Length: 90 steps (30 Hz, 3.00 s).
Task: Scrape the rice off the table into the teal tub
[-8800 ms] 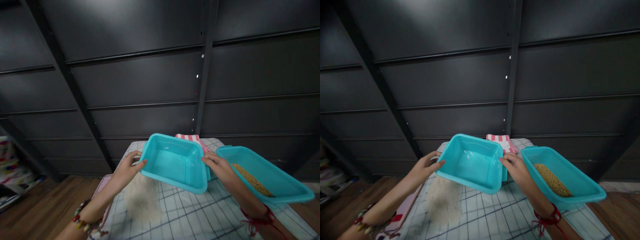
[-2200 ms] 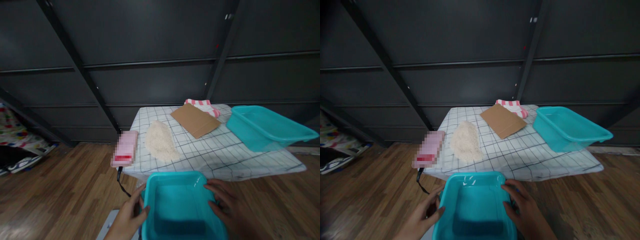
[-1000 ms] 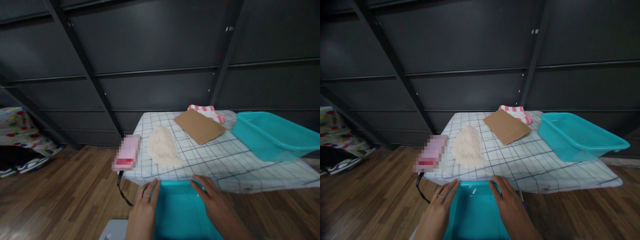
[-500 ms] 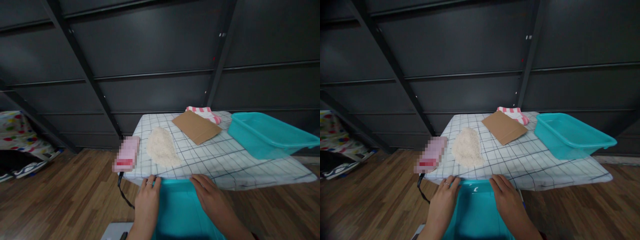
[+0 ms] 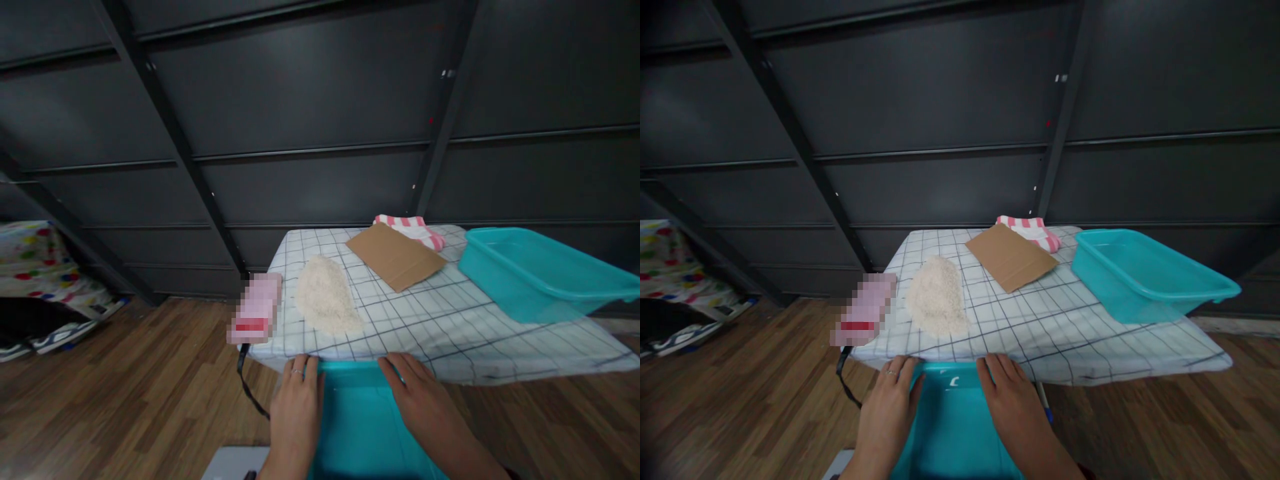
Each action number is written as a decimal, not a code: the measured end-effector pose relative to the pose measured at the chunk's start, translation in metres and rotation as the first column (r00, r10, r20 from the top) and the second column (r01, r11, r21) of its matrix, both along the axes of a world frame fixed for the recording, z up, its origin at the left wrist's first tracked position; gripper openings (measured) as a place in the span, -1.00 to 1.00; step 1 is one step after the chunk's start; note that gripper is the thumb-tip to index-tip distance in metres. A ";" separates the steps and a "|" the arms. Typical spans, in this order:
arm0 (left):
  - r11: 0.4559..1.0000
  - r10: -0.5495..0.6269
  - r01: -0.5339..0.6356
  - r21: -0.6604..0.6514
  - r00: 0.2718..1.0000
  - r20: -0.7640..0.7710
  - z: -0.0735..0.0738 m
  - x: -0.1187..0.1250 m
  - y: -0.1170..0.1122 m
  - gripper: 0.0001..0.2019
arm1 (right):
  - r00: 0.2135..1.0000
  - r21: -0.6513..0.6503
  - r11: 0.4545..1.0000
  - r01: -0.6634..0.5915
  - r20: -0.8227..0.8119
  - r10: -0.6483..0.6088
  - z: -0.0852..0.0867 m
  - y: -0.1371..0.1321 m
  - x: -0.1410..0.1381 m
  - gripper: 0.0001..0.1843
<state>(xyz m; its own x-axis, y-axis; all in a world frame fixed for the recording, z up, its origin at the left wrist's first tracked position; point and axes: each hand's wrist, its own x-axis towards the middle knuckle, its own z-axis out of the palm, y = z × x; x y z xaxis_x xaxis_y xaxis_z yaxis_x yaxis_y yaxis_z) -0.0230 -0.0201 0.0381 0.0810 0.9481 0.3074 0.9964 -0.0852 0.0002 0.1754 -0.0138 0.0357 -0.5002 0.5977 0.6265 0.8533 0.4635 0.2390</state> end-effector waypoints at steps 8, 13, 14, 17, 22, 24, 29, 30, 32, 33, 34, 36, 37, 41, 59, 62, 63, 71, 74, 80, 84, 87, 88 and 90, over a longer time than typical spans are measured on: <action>0.998 0.066 -0.066 0.003 0.997 -0.028 0.014 0.001 0.006 -0.91 | 0.997 -0.094 0.995 -0.026 -0.078 0.019 0.004 0.007 -0.001 -0.72; 0.999 -0.052 0.052 0.002 0.999 0.006 0.015 0.000 0.010 -0.88 | 0.994 -0.137 0.989 -0.052 -0.107 0.037 0.004 0.008 -0.002 -0.70; 0.998 -0.064 0.064 -0.018 0.998 0.019 0.016 0.001 0.011 -0.87 | 0.992 -0.140 0.988 -0.060 -0.121 0.044 0.004 0.008 -0.002 -0.69; 0.996 -0.046 0.047 -0.072 0.999 0.021 0.018 0.001 0.012 -0.85 | 0.990 -0.161 0.985 -0.064 -0.137 0.042 0.009 0.008 0.000 -0.66; 0.995 -0.033 0.029 -0.094 0.999 -0.043 0.022 0.003 0.012 -0.79 | 0.997 -0.224 0.973 -0.060 -0.065 0.046 0.022 0.010 -0.001 -0.70; 0.996 -0.044 0.040 -0.084 0.997 -0.056 0.023 0.003 0.014 -0.78 | 0.996 -0.219 0.973 -0.078 -0.051 0.068 0.024 0.012 -0.003 -0.72; 0.991 -0.028 0.022 -0.132 0.999 -0.046 0.024 0.001 0.012 -0.81 | 0.986 -0.159 0.977 -0.141 -0.110 0.125 0.020 0.017 -0.010 -0.70; 0.990 -0.021 0.016 -0.138 0.999 -0.038 0.023 0.000 0.009 -0.81 | 0.983 -0.152 0.976 -0.153 -0.128 0.134 0.019 0.017 -0.011 -0.69; 0.992 -0.031 0.028 -0.123 0.999 -0.027 0.018 -0.004 -0.001 -0.74 | 0.977 -0.161 0.972 -0.169 -0.157 0.144 0.018 0.018 -0.010 -0.68; 0.992 -0.063 0.060 -0.110 0.998 -0.026 0.016 -0.007 -0.007 -0.69 | 0.974 -0.171 0.969 -0.177 -0.171 0.148 0.018 0.018 -0.010 -0.68; 0.984 -0.140 0.138 -0.115 0.990 -0.014 0.014 -0.009 -0.014 -0.67 | 0.971 -0.179 0.966 -0.185 -0.185 0.151 0.018 0.018 -0.010 -0.68; 0.885 -0.417 0.424 -0.191 0.906 0.077 0.011 -0.013 -0.025 -0.62 | 0.965 -0.209 0.957 -0.203 -0.206 0.160 0.017 0.019 -0.008 -0.68; 0.798 -0.534 0.551 -0.245 0.834 0.138 0.012 -0.015 -0.028 -0.63 | 0.963 -0.223 0.951 -0.212 -0.215 0.165 0.017 0.019 -0.008 -0.68; 0.658 -0.634 0.674 -0.336 0.736 0.236 0.020 -0.015 -0.023 -0.62 | 0.954 -0.251 0.938 -0.239 -0.239 0.180 0.017 0.021 -0.005 -0.68; 0.998 -0.060 0.059 -0.012 0.958 -0.280 0.009 -0.010 0.008 -0.73 | 0.930 -0.422 0.833 -0.357 -0.246 0.274 0.021 0.033 0.003 -0.77; 0.994 -0.106 0.108 -0.009 0.947 -0.302 0.001 -0.016 0.002 -0.72 | 0.931 -0.423 0.835 -0.352 -0.249 0.267 0.021 0.032 0.003 -0.77; 0.992 -0.122 0.121 -0.023 0.944 -0.307 0.000 -0.017 0.002 -0.71 | 0.931 -0.418 0.837 -0.353 -0.249 0.268 0.021 0.032 0.003 -0.76; 0.962 -0.200 0.144 -0.231 0.951 -0.238 0.022 -0.017 0.012 -0.60 | 0.939 -0.338 0.878 -0.338 -0.189 0.289 0.020 0.030 0.002 -0.73; 0.966 -0.161 0.115 -0.233 0.969 -0.188 0.021 -0.018 0.008 -0.57 | 0.950 -0.317 0.897 -0.307 -0.160 0.268 0.020 0.028 0.002 -0.72; 0.985 -0.094 0.076 -0.154 0.989 -0.113 0.016 -0.019 0.004 -0.67 | 0.958 -0.307 0.908 -0.284 -0.127 0.256 0.021 0.029 0.000 -0.73; 0.989 -0.150 0.148 -0.023 0.977 -0.150 0.020 -0.015 0.013 -0.74 | 0.960 -0.303 0.911 -0.278 -0.130 0.250 0.018 0.030 -0.001 -0.77; 0.976 -0.187 0.204 0.078 0.964 -0.188 0.017 -0.012 0.022 -0.53 | 0.961 -0.329 0.904 -0.273 -0.141 0.238 0.016 0.031 0.000 -0.81; 0.974 -0.175 0.199 0.109 0.964 -0.200 0.014 -0.011 0.024 -0.47 | 0.961 -0.338 0.901 -0.271 -0.148 0.233 0.016 0.031 0.000 -0.82; 0.977 -0.121 0.155 0.148 0.969 -0.215 0.005 -0.012 0.027 -0.42 | 0.962 -0.354 0.896 -0.267 -0.156 0.225 0.016 0.031 0.001 -0.84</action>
